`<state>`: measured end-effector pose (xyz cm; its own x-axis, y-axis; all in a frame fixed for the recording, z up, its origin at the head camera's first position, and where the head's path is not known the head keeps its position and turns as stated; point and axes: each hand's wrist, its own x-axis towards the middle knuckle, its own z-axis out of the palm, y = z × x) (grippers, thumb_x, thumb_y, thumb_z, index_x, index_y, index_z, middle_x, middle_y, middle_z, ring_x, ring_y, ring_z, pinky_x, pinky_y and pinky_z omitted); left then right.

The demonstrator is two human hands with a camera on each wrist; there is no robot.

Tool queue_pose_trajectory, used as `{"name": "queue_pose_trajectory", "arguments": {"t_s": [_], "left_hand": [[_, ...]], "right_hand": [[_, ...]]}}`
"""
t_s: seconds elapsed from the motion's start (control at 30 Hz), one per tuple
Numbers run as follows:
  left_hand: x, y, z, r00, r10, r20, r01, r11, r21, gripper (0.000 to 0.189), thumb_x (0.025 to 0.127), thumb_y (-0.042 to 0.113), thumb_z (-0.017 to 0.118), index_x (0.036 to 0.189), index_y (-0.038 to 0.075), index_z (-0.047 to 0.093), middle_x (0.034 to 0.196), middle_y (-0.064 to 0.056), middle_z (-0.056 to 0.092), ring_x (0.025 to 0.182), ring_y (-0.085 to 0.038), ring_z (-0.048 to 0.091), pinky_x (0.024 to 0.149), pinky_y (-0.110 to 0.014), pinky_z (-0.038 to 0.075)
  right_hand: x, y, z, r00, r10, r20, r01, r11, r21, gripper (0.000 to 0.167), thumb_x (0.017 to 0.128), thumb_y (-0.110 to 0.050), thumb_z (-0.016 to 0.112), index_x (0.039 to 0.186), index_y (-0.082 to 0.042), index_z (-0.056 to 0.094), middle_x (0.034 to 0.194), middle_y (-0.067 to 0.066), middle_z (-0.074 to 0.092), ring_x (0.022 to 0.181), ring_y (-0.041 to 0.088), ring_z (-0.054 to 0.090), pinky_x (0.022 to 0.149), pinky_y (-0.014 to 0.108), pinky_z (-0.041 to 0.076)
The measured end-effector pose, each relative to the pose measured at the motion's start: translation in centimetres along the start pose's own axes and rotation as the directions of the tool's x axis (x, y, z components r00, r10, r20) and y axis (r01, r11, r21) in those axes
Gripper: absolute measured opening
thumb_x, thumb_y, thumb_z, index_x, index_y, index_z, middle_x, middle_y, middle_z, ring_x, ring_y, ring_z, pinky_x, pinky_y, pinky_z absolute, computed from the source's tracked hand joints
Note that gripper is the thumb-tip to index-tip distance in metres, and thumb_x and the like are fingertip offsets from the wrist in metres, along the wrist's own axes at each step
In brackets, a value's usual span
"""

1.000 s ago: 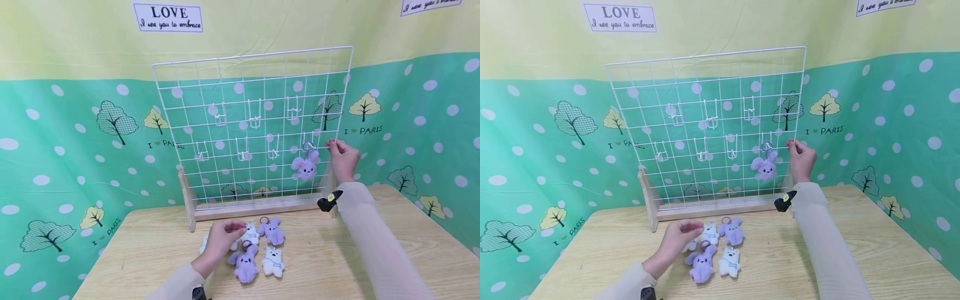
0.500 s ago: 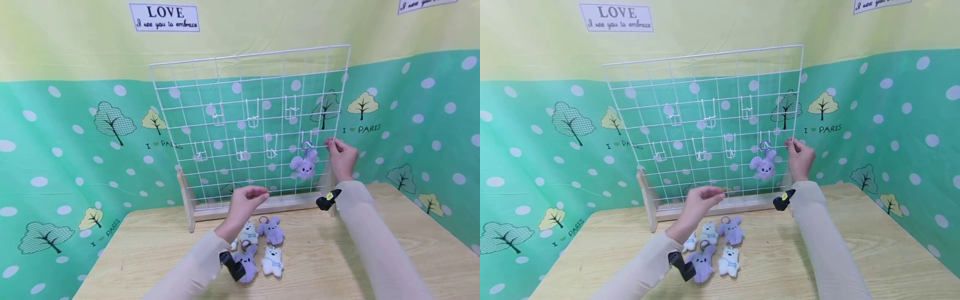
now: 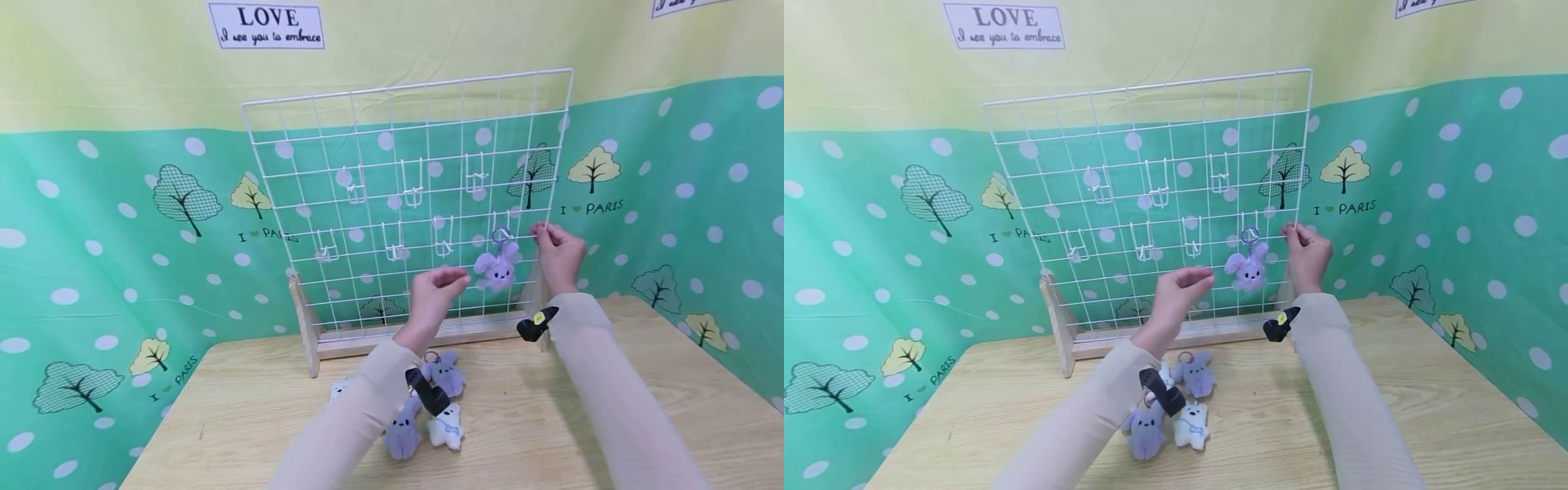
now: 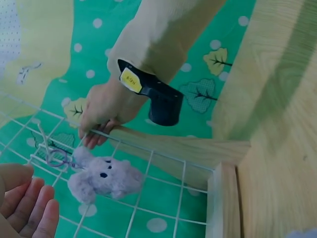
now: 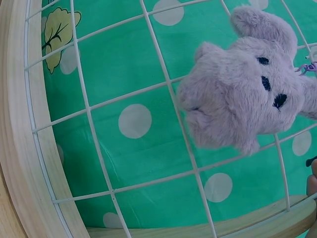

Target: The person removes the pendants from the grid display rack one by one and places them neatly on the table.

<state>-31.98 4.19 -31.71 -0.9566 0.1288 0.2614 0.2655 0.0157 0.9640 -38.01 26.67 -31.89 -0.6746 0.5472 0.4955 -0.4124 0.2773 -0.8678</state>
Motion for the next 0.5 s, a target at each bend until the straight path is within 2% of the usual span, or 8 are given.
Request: {"name": "queue_pose_trajectory", "arguments": {"t_s": [0.3, 0.5], "left_hand": [[1.6, 0.6, 2.3, 0.999, 0.023, -0.032, -0.023, 1.000, -0.010, 0.015, 0.084, 0.009, 0.070, 0.099, 0.004, 0.072, 0.090, -0.001, 0.071, 0.081, -0.007, 0.063, 0.073, -0.023, 0.052], [1.8, 0.9, 3.9, 0.999, 0.014, -0.044, -0.014, 1.000, -0.007, 0.014, 0.084, 0.009, 0.070, 0.098, 0.008, 0.072, 0.087, 0.003, 0.070, 0.080, -0.005, 0.063, 0.073, -0.022, 0.053]], "right_hand": [[0.1, 0.1, 0.0, 1.000, 0.017, -0.002, -0.017, 1.000, -0.010, 0.031, 0.094, -0.024, 0.058, 0.116, -0.004, 0.065, 0.112, 0.012, 0.067, 0.093, 0.006, 0.065, 0.085, 0.017, 0.049], [0.0, 0.1, 0.0, 0.999, 0.047, -0.006, -0.047, 0.999, -0.010, 0.034, 0.093, -0.030, 0.058, 0.115, -0.007, 0.066, 0.112, 0.009, 0.068, 0.094, 0.006, 0.065, 0.086, 0.017, 0.049]]}}
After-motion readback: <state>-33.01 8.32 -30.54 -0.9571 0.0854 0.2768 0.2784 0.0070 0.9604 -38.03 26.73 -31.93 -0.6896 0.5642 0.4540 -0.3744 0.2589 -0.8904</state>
